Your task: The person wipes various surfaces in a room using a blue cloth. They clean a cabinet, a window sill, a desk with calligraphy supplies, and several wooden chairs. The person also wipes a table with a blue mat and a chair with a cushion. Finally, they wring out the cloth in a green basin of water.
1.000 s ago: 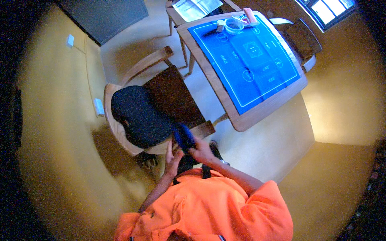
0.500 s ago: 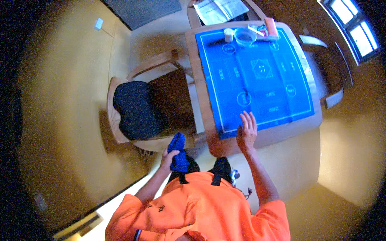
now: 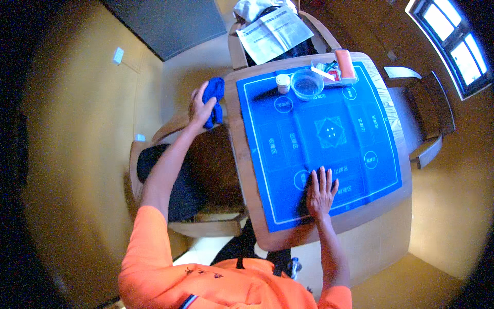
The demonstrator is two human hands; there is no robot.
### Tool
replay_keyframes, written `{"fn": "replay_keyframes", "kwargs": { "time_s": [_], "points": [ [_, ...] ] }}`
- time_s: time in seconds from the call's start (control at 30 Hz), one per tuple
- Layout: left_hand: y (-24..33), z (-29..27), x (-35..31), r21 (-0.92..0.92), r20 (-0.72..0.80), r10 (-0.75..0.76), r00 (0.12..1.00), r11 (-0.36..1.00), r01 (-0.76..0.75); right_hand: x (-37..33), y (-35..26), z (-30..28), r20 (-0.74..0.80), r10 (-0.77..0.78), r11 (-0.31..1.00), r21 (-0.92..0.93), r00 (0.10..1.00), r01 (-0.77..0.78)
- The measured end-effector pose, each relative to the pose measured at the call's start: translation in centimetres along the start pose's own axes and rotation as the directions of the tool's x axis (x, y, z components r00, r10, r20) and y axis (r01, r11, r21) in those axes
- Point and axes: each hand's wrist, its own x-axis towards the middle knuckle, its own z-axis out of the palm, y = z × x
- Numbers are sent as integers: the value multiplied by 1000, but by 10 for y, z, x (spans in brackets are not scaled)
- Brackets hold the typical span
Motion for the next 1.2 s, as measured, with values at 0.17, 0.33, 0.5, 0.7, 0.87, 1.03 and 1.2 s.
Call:
{"fn": "replay_keyframes", "kwargs": {
  "time_s": [0.17,0.33,0.5,0.7,0.87,1.03,1.2],
  "points": [
    [-47,63,95,181,-26,51,998,982,-46,5,-5,0,56,-12,1000,5,998,11],
    [-10,87,52,413,248,-155,956,910,41,6,-4,-2,85,7,1000,-8,996,-6],
    [3,60,-63,442,299,-23,954,889,-117,6,-3,-4,58,-25,1000,14,998,25],
    [65,18,-254,395,440,-5,898,899,-188,-3,3,10,-11,-65,998,-4,998,65],
    [107,5,-456,379,352,157,923,877,-294,-12,3,24,-93,-88,996,11,992,90],
    [150,19,-642,37,833,97,545,973,-230,-13,29,17,-156,-101,961,239,983,136],
    [202,21,-656,-4,569,13,822,1000,-14,-62,52,-57,-173,-346,660,654,922,370]
  ]
}}
